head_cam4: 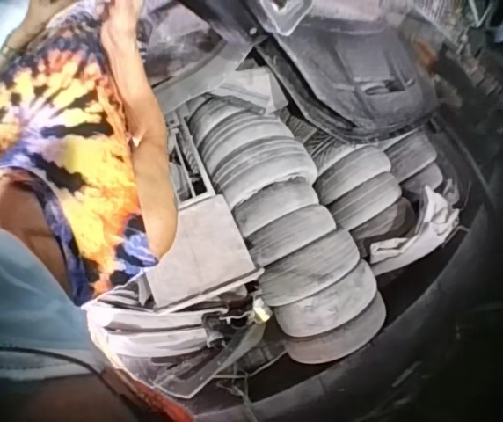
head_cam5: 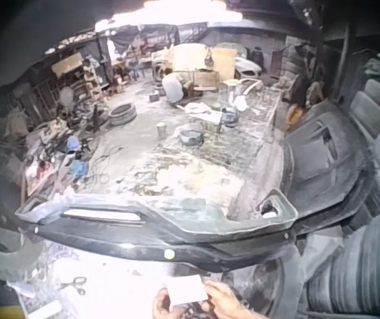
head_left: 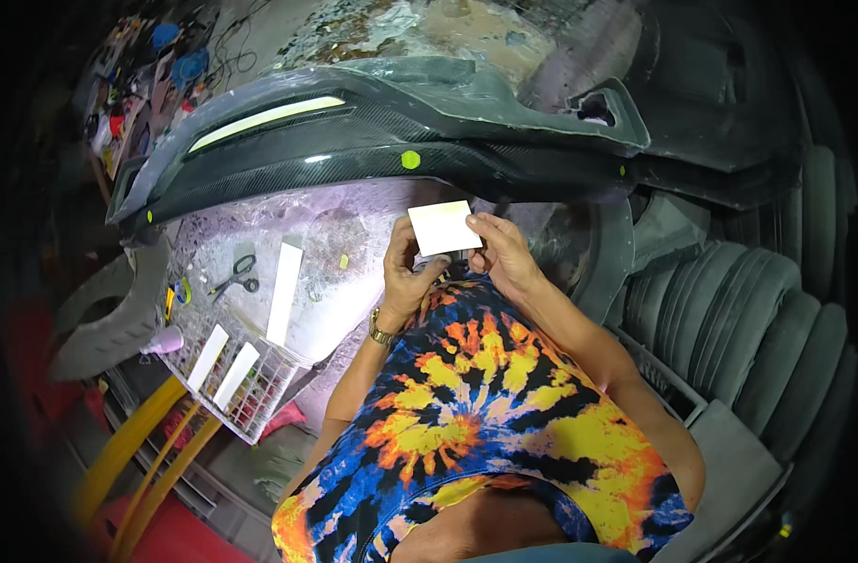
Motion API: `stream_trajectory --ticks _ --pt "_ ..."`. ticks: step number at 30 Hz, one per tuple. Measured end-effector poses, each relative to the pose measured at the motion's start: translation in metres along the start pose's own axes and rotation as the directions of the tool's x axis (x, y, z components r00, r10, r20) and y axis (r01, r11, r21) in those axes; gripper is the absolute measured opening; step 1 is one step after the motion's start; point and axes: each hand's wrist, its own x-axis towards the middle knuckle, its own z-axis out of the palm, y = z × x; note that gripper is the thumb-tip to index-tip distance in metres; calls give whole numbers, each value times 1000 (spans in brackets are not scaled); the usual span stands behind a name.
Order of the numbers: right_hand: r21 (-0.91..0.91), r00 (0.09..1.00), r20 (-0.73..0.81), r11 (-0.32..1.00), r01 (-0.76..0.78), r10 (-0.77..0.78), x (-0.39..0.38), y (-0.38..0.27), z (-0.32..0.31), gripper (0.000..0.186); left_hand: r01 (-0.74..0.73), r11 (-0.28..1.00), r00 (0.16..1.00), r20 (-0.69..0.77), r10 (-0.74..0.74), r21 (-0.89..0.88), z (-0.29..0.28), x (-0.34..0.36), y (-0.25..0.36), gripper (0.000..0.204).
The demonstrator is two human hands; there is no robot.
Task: Applying and trimming white adhesive tape markers onto a carbon fiber car component using scissors.
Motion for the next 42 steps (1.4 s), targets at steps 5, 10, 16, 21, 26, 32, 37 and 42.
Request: stream_trajectory --ticks 5,10,16,21,26,32,37,42 --pt "-99 980 159 989 -106 121 18 -26 -5 20 -86 995 973 -217 75 -41 25 12 4 46" --pt "-464 967 233 886 21 99 28 -54 -18 19 -119 986 917 -393 63 -119 37 13 -1 44" --pt "-632 639 726 120 766 -256 31 -81 -6 29 -67 992 849 -529 -1 -109 59 17 -6 37" --pt "-682 707 666 190 707 -238 50 -88 -6 14 -87 996 767 -635 88 32 69 20 -15 30" --pt "-686 849 464 504 524 -251 70 -138 -4 12 -32 974 648 -746 -151 -225 55 18 -42 21" --pt "-689 818 541 456 564 -195 88 -146 10 12 -184 920 640 -752 -156 -347 49 30 -88 12" --pt "-681 759 640 367 634 -123 100 -126 17 11 -235 918 674 -734 -84 -321 50 44 -110 16" --pt "-639 696 712 329 696 -92 105 -112 19 12 -325 911 574 -819 -23 -253 57 60 -115 42"
